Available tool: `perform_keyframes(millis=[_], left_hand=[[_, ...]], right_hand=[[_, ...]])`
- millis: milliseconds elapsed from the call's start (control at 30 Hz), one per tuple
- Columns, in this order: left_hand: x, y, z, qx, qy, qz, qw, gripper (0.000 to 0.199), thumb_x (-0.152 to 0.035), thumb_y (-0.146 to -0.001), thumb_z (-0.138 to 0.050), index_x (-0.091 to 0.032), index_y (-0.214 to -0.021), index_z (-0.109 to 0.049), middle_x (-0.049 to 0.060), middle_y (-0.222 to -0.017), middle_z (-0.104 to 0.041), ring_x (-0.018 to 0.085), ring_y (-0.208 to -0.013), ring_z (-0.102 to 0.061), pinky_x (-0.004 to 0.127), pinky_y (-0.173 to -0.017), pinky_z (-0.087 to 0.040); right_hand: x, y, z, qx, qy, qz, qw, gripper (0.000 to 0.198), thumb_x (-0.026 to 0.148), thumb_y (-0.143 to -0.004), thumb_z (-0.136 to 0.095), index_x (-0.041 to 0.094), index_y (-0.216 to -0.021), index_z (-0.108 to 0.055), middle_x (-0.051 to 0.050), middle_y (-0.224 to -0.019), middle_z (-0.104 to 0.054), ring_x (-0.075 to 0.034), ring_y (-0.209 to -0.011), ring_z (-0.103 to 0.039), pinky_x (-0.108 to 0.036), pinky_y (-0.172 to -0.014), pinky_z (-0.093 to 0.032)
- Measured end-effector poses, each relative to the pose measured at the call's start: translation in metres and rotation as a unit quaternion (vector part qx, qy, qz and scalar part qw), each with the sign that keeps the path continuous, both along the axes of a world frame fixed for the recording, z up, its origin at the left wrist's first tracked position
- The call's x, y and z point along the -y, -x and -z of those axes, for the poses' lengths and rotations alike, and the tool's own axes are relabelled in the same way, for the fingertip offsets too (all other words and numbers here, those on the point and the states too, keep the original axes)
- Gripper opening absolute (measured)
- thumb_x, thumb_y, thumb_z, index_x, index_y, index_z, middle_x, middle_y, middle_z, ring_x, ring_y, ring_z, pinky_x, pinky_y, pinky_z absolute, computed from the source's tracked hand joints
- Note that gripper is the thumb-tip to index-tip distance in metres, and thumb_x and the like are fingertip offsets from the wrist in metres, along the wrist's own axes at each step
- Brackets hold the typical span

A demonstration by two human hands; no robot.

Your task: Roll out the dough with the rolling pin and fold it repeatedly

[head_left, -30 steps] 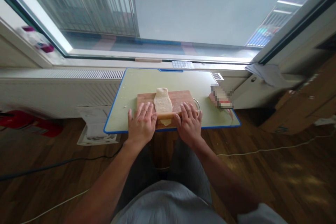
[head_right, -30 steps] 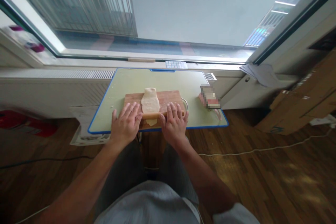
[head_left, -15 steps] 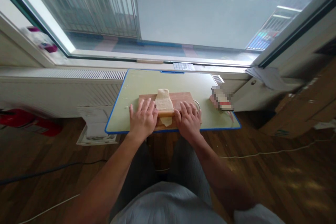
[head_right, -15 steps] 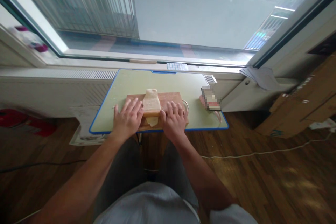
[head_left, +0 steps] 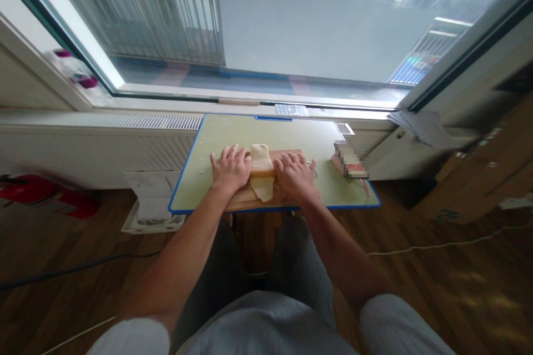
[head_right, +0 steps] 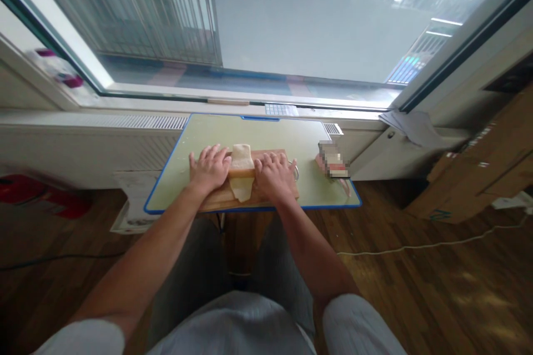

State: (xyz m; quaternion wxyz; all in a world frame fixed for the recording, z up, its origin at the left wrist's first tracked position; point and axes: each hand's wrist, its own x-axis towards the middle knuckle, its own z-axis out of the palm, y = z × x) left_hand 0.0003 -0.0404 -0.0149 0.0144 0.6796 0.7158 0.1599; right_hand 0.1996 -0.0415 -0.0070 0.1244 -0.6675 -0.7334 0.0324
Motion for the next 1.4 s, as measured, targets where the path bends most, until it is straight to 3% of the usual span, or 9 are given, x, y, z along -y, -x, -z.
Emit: perform_keyframes(millis=[100,400,500,667,767,867,1067,1167,1400], left_hand=[[0.004,0.0,0.0,-0.003,-0.01,0.003,1.0,0.057,-0.044,-0.11,-0.033,-0.026,-0.156,-0.061,0.012,-0.17,-0.052,0.036,-0.158,-0.043,0.077,-0.13,-0.022],[0.084,-0.005,0.017,0.016,-0.044,0.038,0.998,0.062,-0.051,-0.112,-0.029,-0.026,-0.165,-0.05,0.009,-0.172,-0.048,0.034,-0.163,-0.038,0.073,-0.134,-0.014],[0.075,-0.004,0.017,0.024,-0.035,0.037,0.998,0.064,-0.05,-0.112,-0.028,-0.024,-0.166,-0.049,0.009,-0.173,-0.047,0.035,-0.163,-0.037,0.073,-0.134,-0.014],[0.022,-0.001,0.007,0.011,-0.026,0.009,1.0,0.06,-0.049,-0.111,-0.031,-0.026,-0.16,-0.058,0.012,-0.172,-0.048,0.036,-0.162,-0.038,0.075,-0.133,-0.015],[-0.001,-0.001,0.002,0.007,-0.015,-0.003,1.0,0.059,-0.048,-0.111,-0.032,-0.026,-0.158,-0.06,0.013,-0.171,-0.05,0.035,-0.161,-0.039,0.076,-0.132,-0.016],[0.002,-0.001,0.002,0.006,-0.017,-0.002,1.0,0.059,-0.048,-0.111,-0.031,-0.027,-0.158,-0.06,0.012,-0.171,-0.05,0.035,-0.16,-0.04,0.076,-0.132,-0.016],[0.063,-0.005,0.013,0.01,-0.035,0.021,0.999,0.063,-0.052,-0.111,-0.03,-0.027,-0.166,-0.05,0.009,-0.174,-0.046,0.034,-0.164,-0.034,0.072,-0.135,-0.012],[0.075,-0.006,0.014,0.013,-0.034,0.025,0.999,0.065,-0.052,-0.111,-0.032,-0.025,-0.169,-0.044,0.011,-0.175,-0.044,0.033,-0.165,-0.034,0.07,-0.136,-0.012],[0.007,-0.001,0.003,0.01,0.003,0.004,1.0,0.064,-0.051,-0.111,-0.029,-0.023,-0.162,-0.054,0.012,-0.174,-0.045,0.036,-0.162,-0.037,0.074,-0.133,-0.016]], right_hand=[[0.003,0.002,0.003,-0.015,-0.021,0.019,0.999,0.055,0.051,-0.116,-0.03,0.03,-0.153,-0.064,-0.006,-0.165,-0.057,-0.037,-0.157,-0.04,-0.074,-0.13,-0.017],[0.077,-0.016,0.037,0.009,-0.073,0.002,0.997,0.061,0.05,-0.114,-0.038,0.023,-0.169,-0.044,-0.009,-0.176,-0.04,-0.033,-0.165,-0.026,-0.065,-0.132,-0.019],[0.065,-0.015,0.031,0.013,-0.05,0.005,0.999,0.061,0.051,-0.115,-0.035,0.025,-0.169,-0.044,-0.007,-0.177,-0.039,-0.033,-0.166,-0.025,-0.065,-0.133,-0.017],[0.013,-0.002,0.008,0.011,0.007,0.024,1.0,0.061,0.056,-0.116,-0.027,0.029,-0.165,-0.05,-0.005,-0.176,-0.042,-0.034,-0.165,-0.027,-0.068,-0.133,-0.016],[-0.007,0.003,0.002,0.004,-0.001,0.025,1.0,0.065,0.058,-0.116,-0.023,0.024,-0.165,-0.05,-0.01,-0.173,-0.045,-0.035,-0.163,-0.03,-0.072,-0.131,-0.015],[-0.003,0.004,0.008,0.004,-0.022,0.041,0.999,0.064,0.057,-0.116,-0.023,0.024,-0.162,-0.054,-0.01,-0.172,-0.047,-0.035,-0.162,-0.031,-0.072,-0.131,-0.015],[0.056,-0.007,0.032,0.017,-0.067,0.01,0.998,0.061,0.052,-0.115,-0.033,0.023,-0.167,-0.047,-0.01,-0.175,-0.042,-0.035,-0.164,-0.026,-0.066,-0.132,-0.016],[0.064,-0.011,0.033,0.02,-0.065,0.0,0.998,0.063,0.052,-0.115,-0.036,0.022,-0.17,-0.042,-0.01,-0.176,-0.041,-0.034,-0.165,-0.024,-0.064,-0.133,-0.016],[0.0,0.003,0.0,0.018,0.025,0.007,0.999,0.064,0.056,-0.116,-0.026,0.025,-0.168,-0.046,-0.009,-0.177,-0.038,-0.037,-0.165,-0.025,-0.069,-0.132,-0.015]])
